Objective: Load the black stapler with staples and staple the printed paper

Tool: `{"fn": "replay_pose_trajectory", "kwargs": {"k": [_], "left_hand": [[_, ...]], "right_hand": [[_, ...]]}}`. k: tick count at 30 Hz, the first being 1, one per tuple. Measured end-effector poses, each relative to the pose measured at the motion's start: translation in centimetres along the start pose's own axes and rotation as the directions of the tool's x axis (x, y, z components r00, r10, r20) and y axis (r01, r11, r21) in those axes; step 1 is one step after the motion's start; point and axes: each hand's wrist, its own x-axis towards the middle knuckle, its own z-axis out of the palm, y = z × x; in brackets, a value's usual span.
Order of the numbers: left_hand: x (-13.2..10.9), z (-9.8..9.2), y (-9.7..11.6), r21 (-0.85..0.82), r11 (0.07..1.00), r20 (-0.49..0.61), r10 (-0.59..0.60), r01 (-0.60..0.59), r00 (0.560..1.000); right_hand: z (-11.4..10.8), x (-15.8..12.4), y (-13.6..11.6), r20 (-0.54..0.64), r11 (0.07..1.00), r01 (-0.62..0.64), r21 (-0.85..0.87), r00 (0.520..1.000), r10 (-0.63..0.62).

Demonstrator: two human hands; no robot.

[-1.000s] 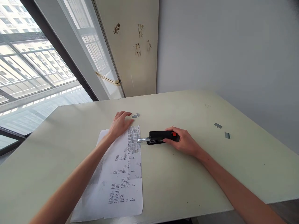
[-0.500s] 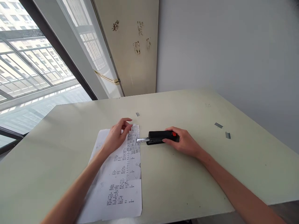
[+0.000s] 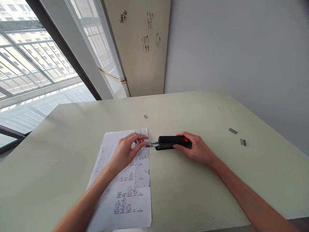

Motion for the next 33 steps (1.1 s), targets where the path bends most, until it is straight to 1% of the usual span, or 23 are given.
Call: {"fn": "replay_pose_trajectory", "kwargs": {"k": [3, 8, 15, 17, 22, 27, 33], "left_hand": [[-0.10, 0.02, 0.15, 0.017, 0.999, 0.031, 0.039, -0.039, 0.999], [-0.16, 0.14, -0.01, 0.023, 0.999, 0.079, 0.022, -0.023, 0.997], [-0.15, 0.42, -0.18, 0.054, 0.997, 0.104, 0.049, -0.055, 0.993], [-0.17, 0.51, -0.15, 0.062, 0.996, 0.105, 0.059, -0.066, 0.993], [-0.29, 0.61, -0.12, 0.064, 0.994, 0.067, 0.086, -0.090, 0.994], [-0.33, 0.67, -0.17, 0.069, 0.994, 0.089, 0.076, -0.082, 0.993], [-0.50, 0.72, -0.50, 0.039, 0.997, 0.080, 0.064, -0.067, 0.995]], "right_hand": [[0.04, 0.06, 0.12, 0.002, 1.000, 0.000, 0.002, 1.000, 0.000], [0.00, 0.06, 0.12, 0.010, 1.000, -0.004, 0.010, 1.000, 0.004], [0.07, 0.14, 0.36, 0.009, 1.000, -0.006, 0.012, 1.000, 0.006], [0.12, 0.17, 0.41, 0.010, 1.000, -0.007, 0.009, 1.000, 0.007], [0.14, 0.19, 0.39, 0.001, 1.000, -0.001, -0.010, 1.000, 0.001], [0.10, 0.14, 0.33, 0.000, 1.000, 0.004, -0.024, 1.000, -0.004], [0.11, 0.10, 0.29, 0.005, 0.999, -0.008, -0.053, 1.000, 0.008]]}}
